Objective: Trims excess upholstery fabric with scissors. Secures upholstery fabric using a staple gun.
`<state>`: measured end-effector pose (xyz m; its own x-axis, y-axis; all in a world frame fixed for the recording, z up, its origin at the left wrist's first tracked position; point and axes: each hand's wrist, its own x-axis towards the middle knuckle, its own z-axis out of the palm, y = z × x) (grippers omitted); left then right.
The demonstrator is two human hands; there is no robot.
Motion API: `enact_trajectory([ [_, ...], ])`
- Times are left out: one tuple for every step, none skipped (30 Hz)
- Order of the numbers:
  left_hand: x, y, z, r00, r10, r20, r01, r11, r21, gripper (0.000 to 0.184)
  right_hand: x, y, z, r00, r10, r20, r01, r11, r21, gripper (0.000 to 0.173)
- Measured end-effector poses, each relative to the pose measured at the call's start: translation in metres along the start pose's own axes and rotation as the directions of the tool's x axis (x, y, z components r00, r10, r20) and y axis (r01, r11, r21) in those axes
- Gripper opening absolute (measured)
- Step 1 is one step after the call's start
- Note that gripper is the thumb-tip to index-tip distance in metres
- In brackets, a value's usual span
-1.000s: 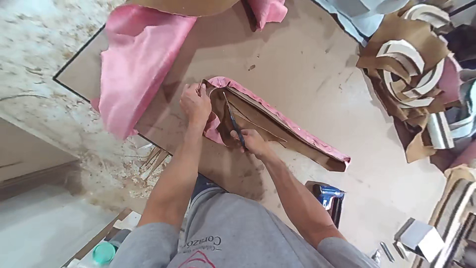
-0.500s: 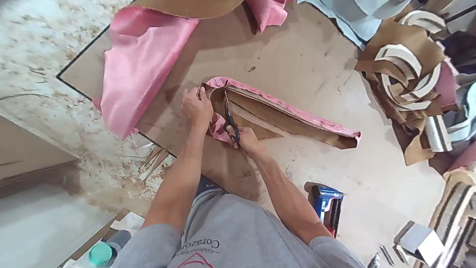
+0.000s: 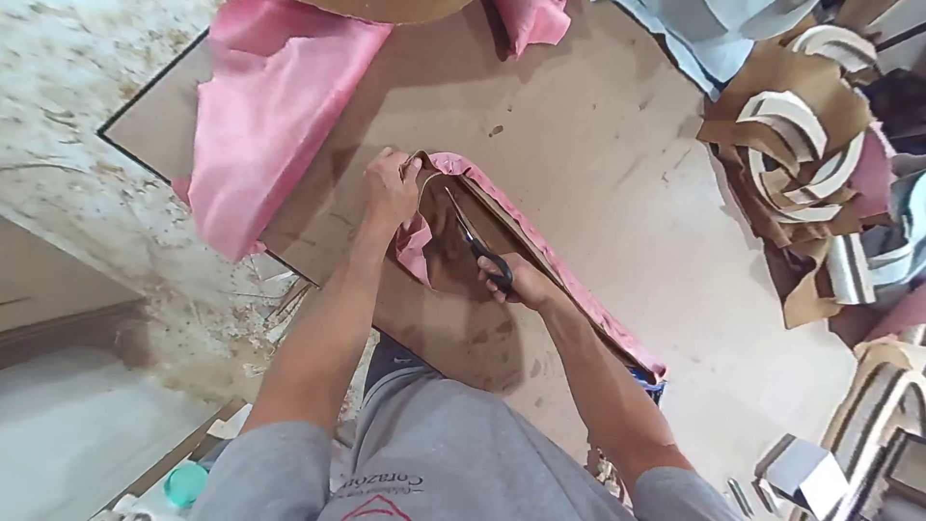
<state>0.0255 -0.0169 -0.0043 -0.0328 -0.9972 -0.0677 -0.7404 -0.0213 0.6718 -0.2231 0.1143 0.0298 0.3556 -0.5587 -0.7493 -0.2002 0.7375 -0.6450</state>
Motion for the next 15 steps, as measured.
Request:
enact_trajectory([
  [0.003, -0.002, 0.002, 1.0, 0.025, 0.008, -0.025, 1.0, -0.013, 0.038, 0.002, 0.0, 0.001, 1.0, -0.004, -0.003, 0.004, 1.0, 0.013, 0.041],
  [0.006, -0.003, 0.003, 0.999, 0.037, 0.006, -0.037, 0.999, -0.023, 0.038, 0.005, -0.001, 0.003, 1.0, -0.011, -0.019, 0.011, 1.0, 0.024, 0.041],
  [0.006, -0.003, 0.004, 0.999, 0.041, -0.002, -0.041, 0.999, -0.033, 0.038, 0.008, -0.001, 0.008, 0.999, -0.02, -0.034, 0.021, 0.999, 0.038, 0.041],
  [0.006, -0.002, 0.005, 0.999, 0.032, -0.007, -0.032, 0.999, -0.039, 0.038, 0.011, -0.001, 0.015, 0.998, -0.029, -0.051, 0.032, 0.998, 0.058, 0.042],
  [0.005, -0.002, 0.005, 1.0, 0.019, -0.013, -0.019, 0.999, -0.044, 0.039, 0.014, -0.001, 0.021, 0.997, -0.038, -0.065, 0.043, 0.996, 0.082, 0.042],
  [0.005, -0.002, 0.006, 1.0, 0.009, -0.021, -0.01, 0.999, -0.044, 0.039, 0.017, 0.0, 0.025, 0.996, -0.044, -0.076, 0.052, 0.993, 0.106, 0.041],
  [0.005, -0.002, 0.007, 1.0, 0.002, -0.028, -0.004, 0.999, -0.044, 0.039, 0.021, 0.001, 0.029, 0.995, -0.049, -0.09, 0.06, 0.99, 0.127, 0.04],
  [0.005, -0.002, 0.007, 1.0, -0.004, -0.03, 0.003, 0.999, -0.045, 0.039, 0.023, 0.001, 0.031, 0.994, -0.052, -0.099, 0.065, 0.988, 0.138, 0.039],
  [0.005, -0.002, 0.006, 1.0, -0.01, -0.027, 0.009, 0.999, -0.044, 0.039, 0.025, 0.002, 0.032, 0.993, -0.049, -0.107, 0.063, 0.988, 0.141, 0.038],
  [0.005, -0.002, 0.005, 1.0, -0.012, -0.015, 0.011, 0.999, -0.044, 0.04, 0.026, 0.002, 0.032, 0.992, -0.045, -0.115, 0.061, 0.988, 0.142, 0.037],
  [0.005, -0.002, 0.004, 1.0, -0.014, -0.012, 0.014, 0.999, -0.041, 0.04, 0.026, 0.002, 0.032, 0.992, -0.044, -0.122, 0.061, 0.988, 0.144, 0.036],
  [0.006, -0.002, 0.005, 1.0, -0.016, -0.012, 0.015, 0.999, -0.04, 0.041, 0.026, 0.001, 0.032, 0.99, -0.041, -0.134, 0.061, 0.987, 0.149, 0.035],
  [0.006, -0.002, 0.006, 1.0, -0.018, -0.015, 0.018, 0.999, -0.04, 0.041, 0.026, -0.001, 0.033, 0.987, -0.034, -0.156, 0.057, 0.987, 0.15, 0.034],
  [0.006, -0.002, 0.006, 1.0, -0.019, -0.021, 0.018, 0.999, -0.045, 0.041, 0.027, -0.003, 0.035, 0.981, -0.024, -0.194, 0.055, 0.986, 0.157, 0.033],
  [0.006, -0.002, 0.007, 1.0, -0.018, -0.025, 0.017, 0.999, -0.046, 0.041, 0.027, -0.006, 0.038, 0.972, -0.019, -0.235, 0.061, 0.984, 0.17, 0.032],
])
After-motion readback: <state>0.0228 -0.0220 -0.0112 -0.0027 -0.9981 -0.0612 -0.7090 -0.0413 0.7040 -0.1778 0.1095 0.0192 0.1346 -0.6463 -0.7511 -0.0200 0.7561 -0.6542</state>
